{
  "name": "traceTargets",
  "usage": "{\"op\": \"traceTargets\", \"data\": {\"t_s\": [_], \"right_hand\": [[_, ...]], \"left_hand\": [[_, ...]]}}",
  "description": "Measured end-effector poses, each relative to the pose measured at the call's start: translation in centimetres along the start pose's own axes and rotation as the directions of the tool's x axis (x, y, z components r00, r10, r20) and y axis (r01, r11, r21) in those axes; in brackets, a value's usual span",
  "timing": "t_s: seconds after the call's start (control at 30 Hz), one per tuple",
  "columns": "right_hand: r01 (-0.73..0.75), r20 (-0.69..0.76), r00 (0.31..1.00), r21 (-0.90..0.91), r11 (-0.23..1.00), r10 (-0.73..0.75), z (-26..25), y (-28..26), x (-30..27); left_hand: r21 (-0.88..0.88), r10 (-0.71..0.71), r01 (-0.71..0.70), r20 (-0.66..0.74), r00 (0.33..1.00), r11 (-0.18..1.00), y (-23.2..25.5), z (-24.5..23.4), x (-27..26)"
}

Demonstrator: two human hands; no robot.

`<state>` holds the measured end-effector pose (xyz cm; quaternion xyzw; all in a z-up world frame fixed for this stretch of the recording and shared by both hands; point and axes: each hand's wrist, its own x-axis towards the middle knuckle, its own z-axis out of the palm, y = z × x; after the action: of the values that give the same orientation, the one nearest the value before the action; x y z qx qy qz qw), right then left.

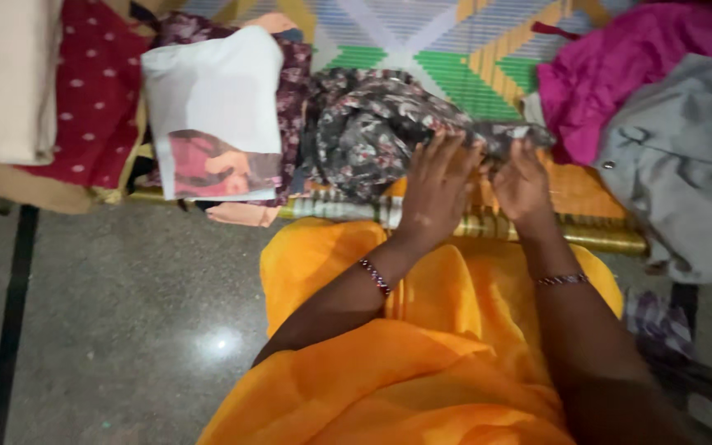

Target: The person folds a floral-patterned cloth, a light grey shirt, and a pink garment one by one on a woven cot. Each item is smoothed, folded into a compact rectangle, and placed on a growing stack to the left.

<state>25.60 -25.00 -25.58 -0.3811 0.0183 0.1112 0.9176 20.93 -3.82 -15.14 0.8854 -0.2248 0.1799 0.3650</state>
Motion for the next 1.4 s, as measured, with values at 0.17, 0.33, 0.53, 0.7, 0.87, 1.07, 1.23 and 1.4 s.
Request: {"op": "traceTargets", "data": {"t_s": [0.17,0.33,0.53,0.7,0.87,1.07,1.23,1.4], "right_hand": [[-0.136,0.235,0.966,0.121,0.983,0.105,1.9,-0.8,-1.0],[-0.145,0.038,0.985,-0.324,0.935,0.166,2.5,-0.4,-1.4],[-0.038,0.057,0.996,-0.426,0.904,0.069,2.3,0.5,-1.4],[0.058,-0.008,0.998,-0.401,0.914,-0.067,1.8,0.2,-1.2],[0.085,-0.142,0.977,-0.434,0.897,-0.162,2.1,-0.9,-1.0],[0.008,-0.070,0.996,-0.597,0.802,-0.062,4.5,-0.5,-1.2],[0.063,0.040,0.998,-0.753,0.656,-0.050,6.1,1.3,-2.8],[0.323,0.200,0.943,-0.743,0.587,-0.265,4.2,4.2,-2.3]], "left_hand": [[0.190,-0.012,-0.011,0.122,0.992,0.982,-0.4,0.5,0.1],[0.129,-0.178,0.141,0.350,0.920,0.982,-0.6,1.9,-0.4],[0.204,-0.335,0.292,0.227,0.914,0.934,-2.6,3.5,-0.9],[0.151,-0.607,0.606,0.410,0.681,0.781,-4.9,2.5,0.4],[-0.179,-0.540,0.602,0.298,0.787,0.778,-7.2,-0.9,6.7],[-0.747,-0.336,0.432,0.291,0.896,0.506,-5.9,-5.1,15.9],[-0.825,-0.223,0.510,0.464,0.857,0.243,-0.5,-5.5,19.5],[-0.820,-0.246,0.547,0.503,0.829,0.168,4.9,-3.2,20.4]]}}
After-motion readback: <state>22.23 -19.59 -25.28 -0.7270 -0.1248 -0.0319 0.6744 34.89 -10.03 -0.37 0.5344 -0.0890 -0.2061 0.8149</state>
